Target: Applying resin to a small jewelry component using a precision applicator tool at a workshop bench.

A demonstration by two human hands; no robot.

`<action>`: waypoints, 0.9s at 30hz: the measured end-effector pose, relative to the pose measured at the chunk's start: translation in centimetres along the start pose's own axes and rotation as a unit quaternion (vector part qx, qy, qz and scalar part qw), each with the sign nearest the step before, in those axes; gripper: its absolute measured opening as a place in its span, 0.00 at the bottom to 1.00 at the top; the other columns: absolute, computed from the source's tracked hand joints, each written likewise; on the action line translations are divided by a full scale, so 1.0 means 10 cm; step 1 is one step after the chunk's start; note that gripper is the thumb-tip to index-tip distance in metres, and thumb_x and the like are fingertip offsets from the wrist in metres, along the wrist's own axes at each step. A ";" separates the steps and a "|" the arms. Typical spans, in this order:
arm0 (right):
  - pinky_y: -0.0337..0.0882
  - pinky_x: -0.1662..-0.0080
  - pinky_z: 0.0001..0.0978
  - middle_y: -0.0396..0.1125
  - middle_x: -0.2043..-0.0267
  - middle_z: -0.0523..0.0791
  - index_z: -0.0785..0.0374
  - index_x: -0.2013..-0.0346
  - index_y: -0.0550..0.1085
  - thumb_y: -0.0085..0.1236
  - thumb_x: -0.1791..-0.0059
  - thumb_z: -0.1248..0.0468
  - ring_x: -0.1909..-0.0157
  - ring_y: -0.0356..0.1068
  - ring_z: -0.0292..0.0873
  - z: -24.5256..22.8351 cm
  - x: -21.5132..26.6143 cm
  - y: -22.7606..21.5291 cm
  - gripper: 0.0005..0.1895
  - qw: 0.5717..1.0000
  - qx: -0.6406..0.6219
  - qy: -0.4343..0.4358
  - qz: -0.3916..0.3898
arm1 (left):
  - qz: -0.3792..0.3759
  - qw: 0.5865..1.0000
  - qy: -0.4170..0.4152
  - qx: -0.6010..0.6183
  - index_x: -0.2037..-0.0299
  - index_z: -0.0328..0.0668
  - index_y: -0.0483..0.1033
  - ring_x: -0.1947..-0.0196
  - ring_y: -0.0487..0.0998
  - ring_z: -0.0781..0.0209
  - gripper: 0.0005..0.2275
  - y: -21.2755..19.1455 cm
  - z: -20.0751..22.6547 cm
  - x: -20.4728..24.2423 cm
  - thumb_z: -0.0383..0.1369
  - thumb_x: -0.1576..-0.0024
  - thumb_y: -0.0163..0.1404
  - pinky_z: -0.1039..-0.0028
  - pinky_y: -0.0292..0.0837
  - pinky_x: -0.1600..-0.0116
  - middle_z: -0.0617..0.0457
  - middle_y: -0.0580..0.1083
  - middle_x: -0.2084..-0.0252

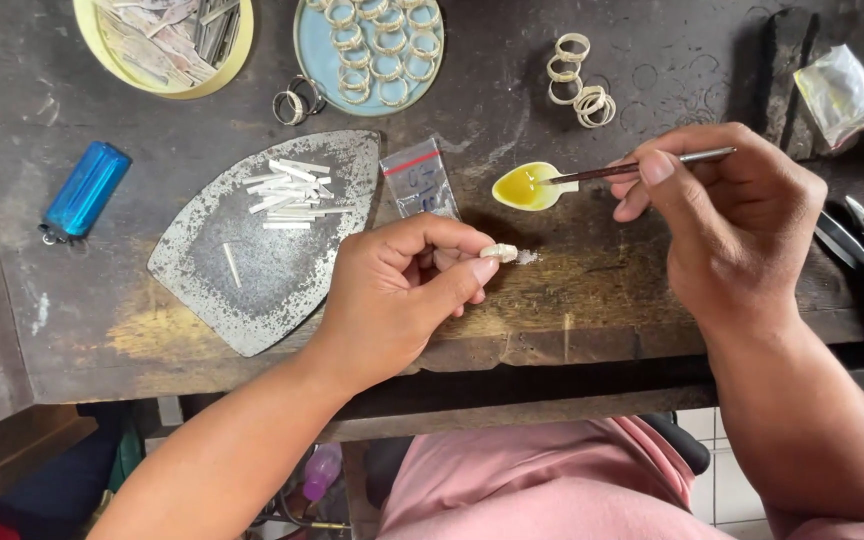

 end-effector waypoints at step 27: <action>0.73 0.62 0.35 0.60 0.74 0.58 0.81 0.64 0.63 0.45 0.47 0.75 0.72 0.65 0.48 0.00 0.07 -0.08 0.06 0.998 -0.049 -0.042 0.005 | 0.026 0.999 -0.007 -0.036 0.71 0.40 0.74 0.83 0.70 0.71 0.02 0.01 0.03 0.00 0.26 0.51 0.49 0.85 0.67 0.78 0.58 0.66 0.84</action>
Point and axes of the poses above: each hand's wrist, its own x-axis away from the middle knuckle, its own y-axis out of the palm, z = x × y, the point moved 3 cm from there along -x, towards the middle knuckle
